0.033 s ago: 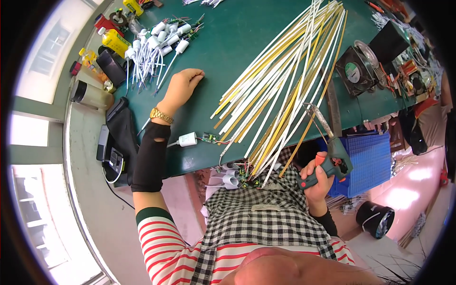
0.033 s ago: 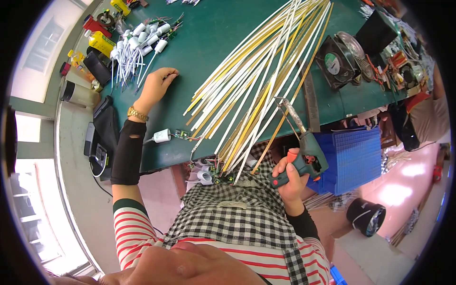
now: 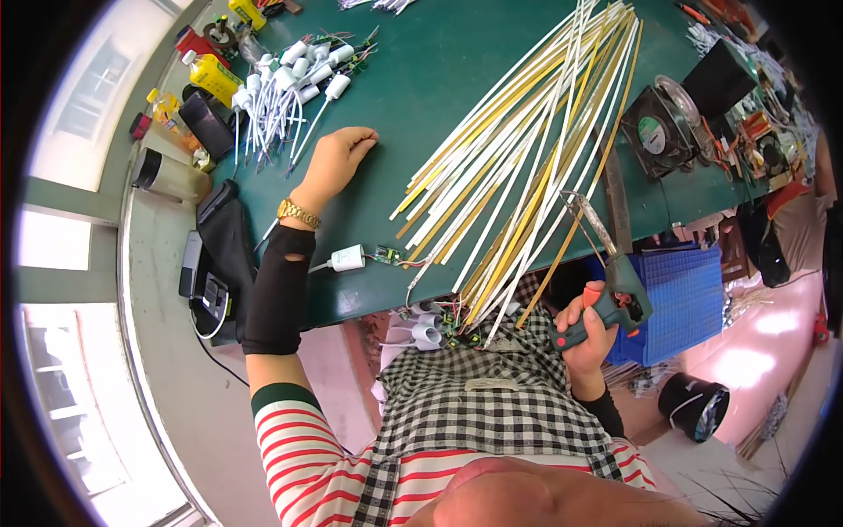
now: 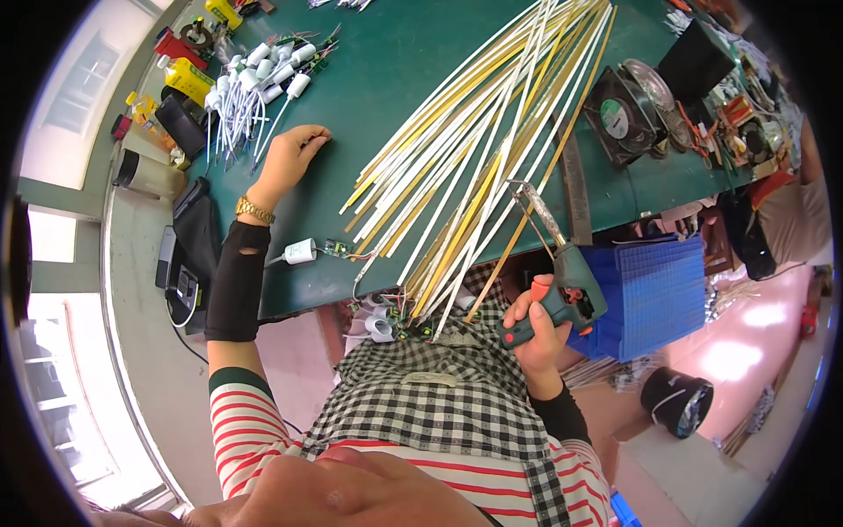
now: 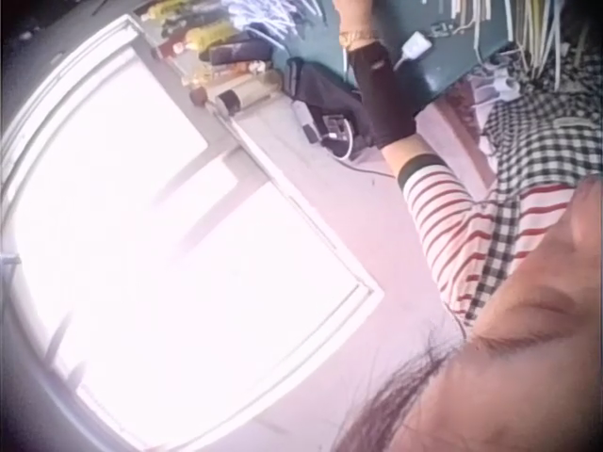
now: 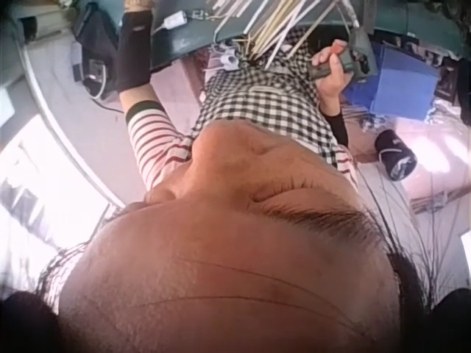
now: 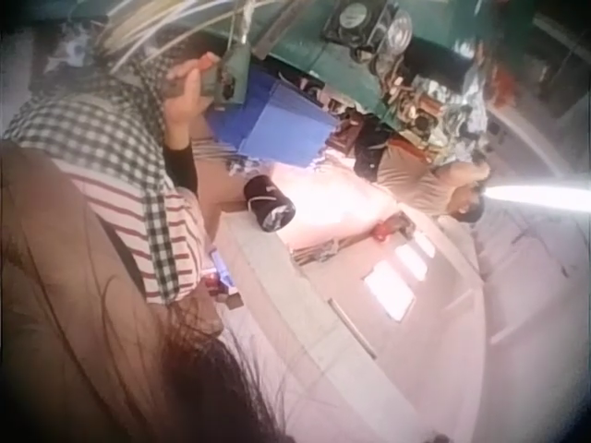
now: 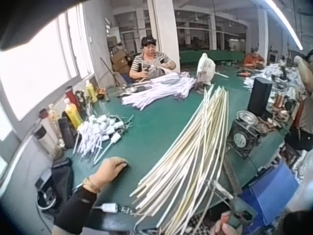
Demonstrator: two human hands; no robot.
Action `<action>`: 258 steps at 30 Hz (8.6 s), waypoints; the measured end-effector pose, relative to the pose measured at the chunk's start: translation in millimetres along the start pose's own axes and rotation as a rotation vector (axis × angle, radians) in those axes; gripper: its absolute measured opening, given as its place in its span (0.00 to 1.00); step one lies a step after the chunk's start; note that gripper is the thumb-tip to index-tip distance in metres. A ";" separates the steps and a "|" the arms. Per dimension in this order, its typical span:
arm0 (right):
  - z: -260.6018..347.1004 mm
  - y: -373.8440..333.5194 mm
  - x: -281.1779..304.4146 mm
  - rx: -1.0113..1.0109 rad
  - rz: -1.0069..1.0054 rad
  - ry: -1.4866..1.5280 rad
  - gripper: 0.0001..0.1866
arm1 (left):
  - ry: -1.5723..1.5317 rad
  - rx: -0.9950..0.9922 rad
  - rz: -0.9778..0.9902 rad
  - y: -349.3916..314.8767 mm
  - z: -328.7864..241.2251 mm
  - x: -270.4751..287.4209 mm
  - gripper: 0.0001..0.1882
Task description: The person solders wires to small circuit boards, connecting them to LED tubes and connector plugs with a soldering iron.
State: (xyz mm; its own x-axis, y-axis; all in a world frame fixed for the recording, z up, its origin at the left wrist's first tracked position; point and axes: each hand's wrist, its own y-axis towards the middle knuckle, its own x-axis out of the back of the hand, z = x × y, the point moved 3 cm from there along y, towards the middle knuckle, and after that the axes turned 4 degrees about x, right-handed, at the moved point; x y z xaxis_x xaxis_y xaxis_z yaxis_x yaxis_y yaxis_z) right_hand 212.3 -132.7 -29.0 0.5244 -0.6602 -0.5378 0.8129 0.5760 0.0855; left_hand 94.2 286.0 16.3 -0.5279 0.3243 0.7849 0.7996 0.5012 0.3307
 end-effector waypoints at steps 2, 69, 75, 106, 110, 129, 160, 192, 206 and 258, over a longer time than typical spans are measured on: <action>1.1 -0.5 -0.7 0.002 0.000 0.002 0.19 | -0.046 0.036 0.017 1.2 4.7 -1.5 0.08; 44.4 -23.4 -33.9 0.236 0.989 -1.173 0.15 | -0.158 0.268 -0.028 -154.3 -153.6 -57.5 0.06; 43.9 -28.7 -26.3 0.129 0.914 -1.126 0.18 | -0.147 0.262 -0.033 -157.9 -152.7 -60.1 0.06; 85.7 32.1 -35.7 -0.341 0.869 -0.944 0.21 | -0.129 0.226 -0.094 -158.5 -152.7 -58.7 0.05; 78.9 32.9 -39.4 -0.467 0.862 -0.896 0.19 | -0.136 0.235 -0.098 -158.8 -151.5 -59.3 0.05; 70.9 40.8 -55.5 -0.402 0.939 -1.017 0.11 | -0.134 0.257 -0.081 -159.7 -152.1 -60.2 0.04; 66.3 8.6 -19.5 -0.539 0.625 -0.766 0.22 | -0.120 0.272 -0.061 -159.3 -151.0 -58.4 0.06; -29.7 29.6 -83.6 -0.179 0.367 0.108 0.20 | -0.115 0.272 -0.056 -155.5 -154.9 -58.0 0.04; -41.9 55.7 -107.4 -0.379 0.251 0.147 0.18 | -0.110 0.285 -0.028 -154.6 -155.7 -59.0 0.04; -49.3 46.9 -104.4 -0.416 0.593 -0.058 0.29 | -0.118 0.168 0.038 -158.0 -156.5 -55.9 0.08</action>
State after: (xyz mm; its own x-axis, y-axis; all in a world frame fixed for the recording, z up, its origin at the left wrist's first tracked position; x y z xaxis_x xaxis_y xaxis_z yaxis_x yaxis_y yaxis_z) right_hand 183.1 -13.0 -10.2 0.8687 -0.1979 -0.4542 0.2302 0.9730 0.0163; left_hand 42.2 63.1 2.2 -0.5364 0.4325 0.7248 0.7656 0.6107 0.2023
